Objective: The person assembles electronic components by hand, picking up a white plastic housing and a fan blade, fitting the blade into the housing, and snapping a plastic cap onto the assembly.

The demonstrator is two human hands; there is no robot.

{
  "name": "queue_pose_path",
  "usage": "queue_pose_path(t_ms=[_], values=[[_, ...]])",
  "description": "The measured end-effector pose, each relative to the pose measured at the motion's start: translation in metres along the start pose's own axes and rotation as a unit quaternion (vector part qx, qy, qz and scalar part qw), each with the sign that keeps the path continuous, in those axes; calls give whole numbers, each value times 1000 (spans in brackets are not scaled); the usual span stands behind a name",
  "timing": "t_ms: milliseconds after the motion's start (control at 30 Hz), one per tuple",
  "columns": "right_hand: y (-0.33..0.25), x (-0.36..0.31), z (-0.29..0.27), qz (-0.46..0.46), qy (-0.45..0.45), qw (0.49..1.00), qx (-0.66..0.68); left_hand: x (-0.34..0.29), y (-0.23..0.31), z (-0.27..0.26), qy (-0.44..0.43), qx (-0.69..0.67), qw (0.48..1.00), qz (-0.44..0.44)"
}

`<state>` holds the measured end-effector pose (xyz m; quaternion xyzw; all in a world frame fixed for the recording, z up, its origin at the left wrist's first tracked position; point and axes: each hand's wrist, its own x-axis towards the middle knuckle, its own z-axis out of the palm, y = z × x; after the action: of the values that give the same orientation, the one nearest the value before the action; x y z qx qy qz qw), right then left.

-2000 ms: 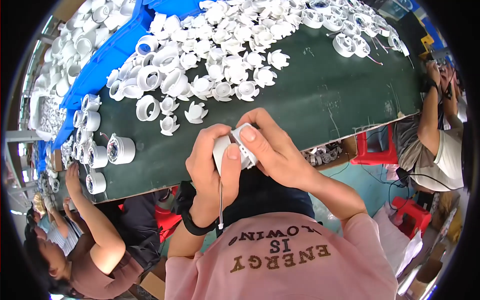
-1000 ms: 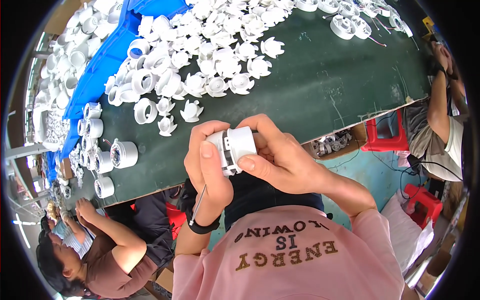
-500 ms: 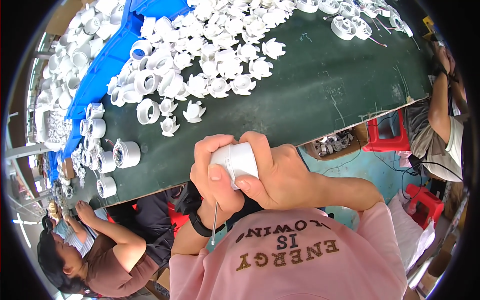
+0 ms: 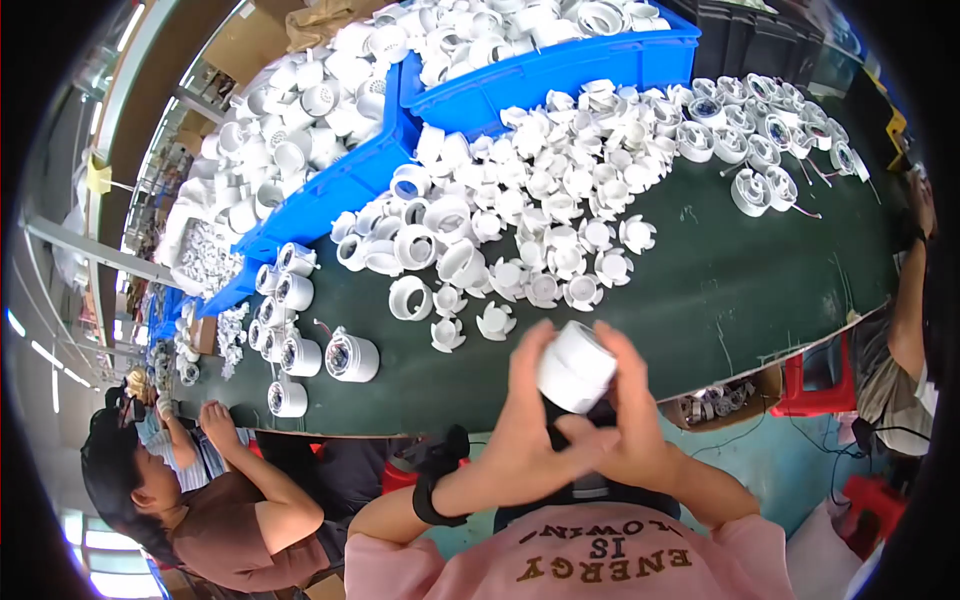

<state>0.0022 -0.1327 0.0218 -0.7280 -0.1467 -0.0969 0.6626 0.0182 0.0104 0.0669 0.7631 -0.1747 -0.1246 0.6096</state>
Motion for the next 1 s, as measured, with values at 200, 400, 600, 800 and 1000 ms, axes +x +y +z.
queue_pose_path(t_ms=[200,400,600,800,1000], values=[[3,18,-25,66,90,976,187,58,17,-63,-96,235,959,128],[30,4,-28,19,81,995,54,241,-33,-239,363,414,831,81],[23,14,-27,-15,107,986,-130,309,-57,-316,293,452,832,-130],[25,13,-28,-72,120,984,-113,287,-46,-312,372,404,835,-34],[36,3,-32,-11,115,993,-3,165,18,-142,205,308,909,189]])
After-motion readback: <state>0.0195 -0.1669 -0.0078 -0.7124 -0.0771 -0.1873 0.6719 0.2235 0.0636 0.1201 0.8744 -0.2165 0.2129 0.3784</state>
